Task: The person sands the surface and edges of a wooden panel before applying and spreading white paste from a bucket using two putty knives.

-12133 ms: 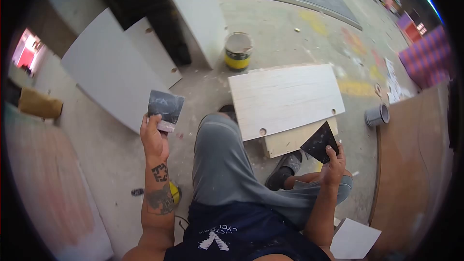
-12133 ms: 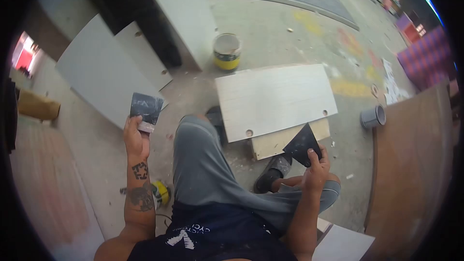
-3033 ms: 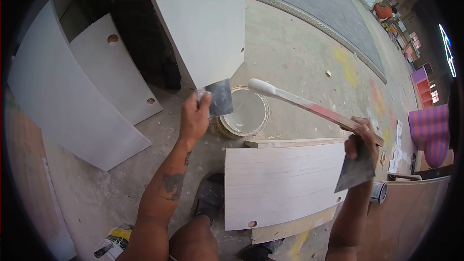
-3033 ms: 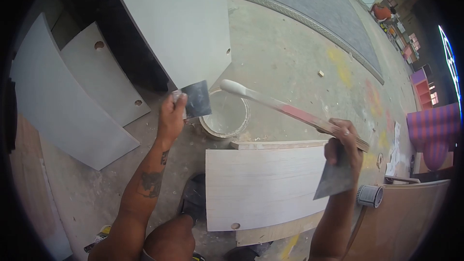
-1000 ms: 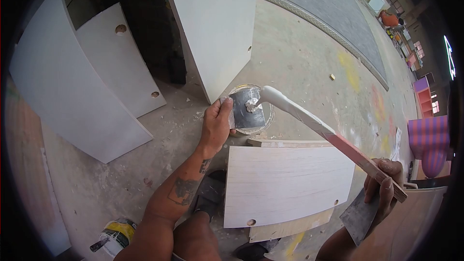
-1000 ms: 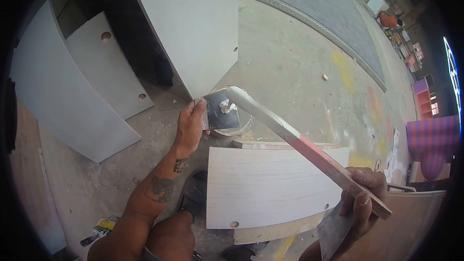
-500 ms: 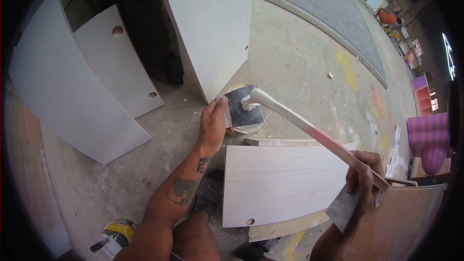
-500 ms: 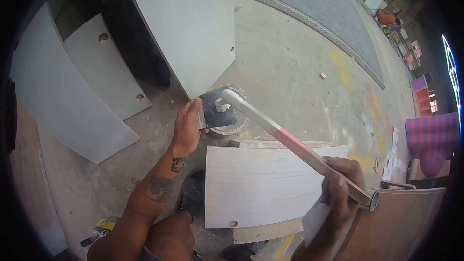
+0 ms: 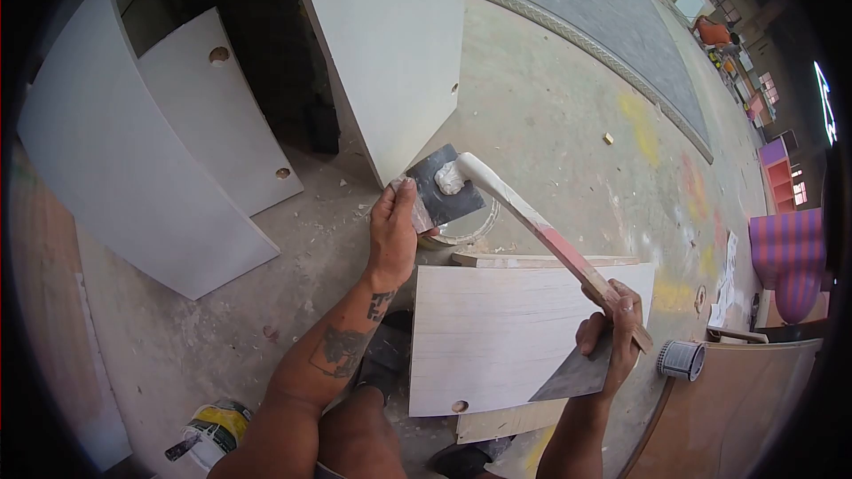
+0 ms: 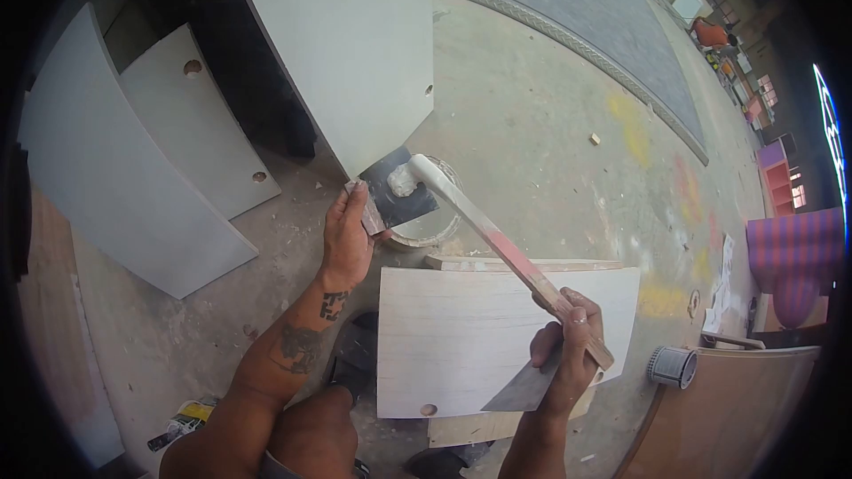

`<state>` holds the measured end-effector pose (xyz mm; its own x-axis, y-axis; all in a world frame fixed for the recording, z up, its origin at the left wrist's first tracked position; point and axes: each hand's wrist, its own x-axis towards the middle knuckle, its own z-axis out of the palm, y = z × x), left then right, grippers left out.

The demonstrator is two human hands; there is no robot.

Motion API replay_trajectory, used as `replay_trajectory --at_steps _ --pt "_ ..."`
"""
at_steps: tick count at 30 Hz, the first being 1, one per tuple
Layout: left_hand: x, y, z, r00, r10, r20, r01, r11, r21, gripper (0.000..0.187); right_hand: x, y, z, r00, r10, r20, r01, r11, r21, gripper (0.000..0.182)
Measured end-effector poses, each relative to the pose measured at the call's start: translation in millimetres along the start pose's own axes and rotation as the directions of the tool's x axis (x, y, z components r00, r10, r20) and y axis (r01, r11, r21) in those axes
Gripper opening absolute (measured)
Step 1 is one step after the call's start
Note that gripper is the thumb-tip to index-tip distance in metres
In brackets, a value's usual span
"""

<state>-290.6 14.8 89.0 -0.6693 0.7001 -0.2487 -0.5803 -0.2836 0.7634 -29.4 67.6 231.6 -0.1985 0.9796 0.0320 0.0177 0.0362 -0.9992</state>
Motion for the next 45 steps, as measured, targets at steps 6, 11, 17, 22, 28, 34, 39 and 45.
replay_trajectory --at_steps 6,11,17,22,28,34,39,45 --pt "-4 -2 1 0.999 0.044 -0.01 -0.044 0.999 -0.012 0.031 -11 11 10 0.999 0.005 -0.033 -0.004 1.0 0.025 0.037" --pt "-4 -2 -3 0.999 0.041 -0.003 -0.041 0.996 -0.08 0.033 -15 14 12 1.0 0.006 -0.006 -0.006 1.0 0.031 0.039" --pt "-6 -3 -6 0.999 0.047 -0.001 -0.047 0.99 -0.129 0.032 -21 14 19 0.999 0.03 -0.023 -0.03 0.999 -0.01 0.04" --pt "-5 -2 -7 0.997 0.074 -0.018 -0.075 0.997 -0.034 0.032 -23 17 20 0.999 0.037 -0.014 -0.038 0.997 -0.061 0.037" --pt "-1 -12 -18 0.989 0.099 0.108 -0.095 0.995 -0.038 0.027 -18 21 25 0.998 0.053 -0.025 -0.055 0.993 -0.106 0.035" --pt "-5 -5 -13 0.993 -0.079 0.085 0.093 0.98 -0.174 0.025 37 60 31 0.986 0.153 0.069 -0.135 0.967 -0.216 0.038" --pt "-1 -4 -20 0.983 -0.165 0.079 0.178 0.961 -0.21 0.025 86 82 48 0.773 0.602 0.199 -0.595 0.797 -0.102 0.061" --pt "8 4 -32 0.988 -0.151 -0.014 0.15 0.988 -0.037 0.024 5 112 -20 0.463 0.716 0.522 -0.886 0.368 0.282 0.051"
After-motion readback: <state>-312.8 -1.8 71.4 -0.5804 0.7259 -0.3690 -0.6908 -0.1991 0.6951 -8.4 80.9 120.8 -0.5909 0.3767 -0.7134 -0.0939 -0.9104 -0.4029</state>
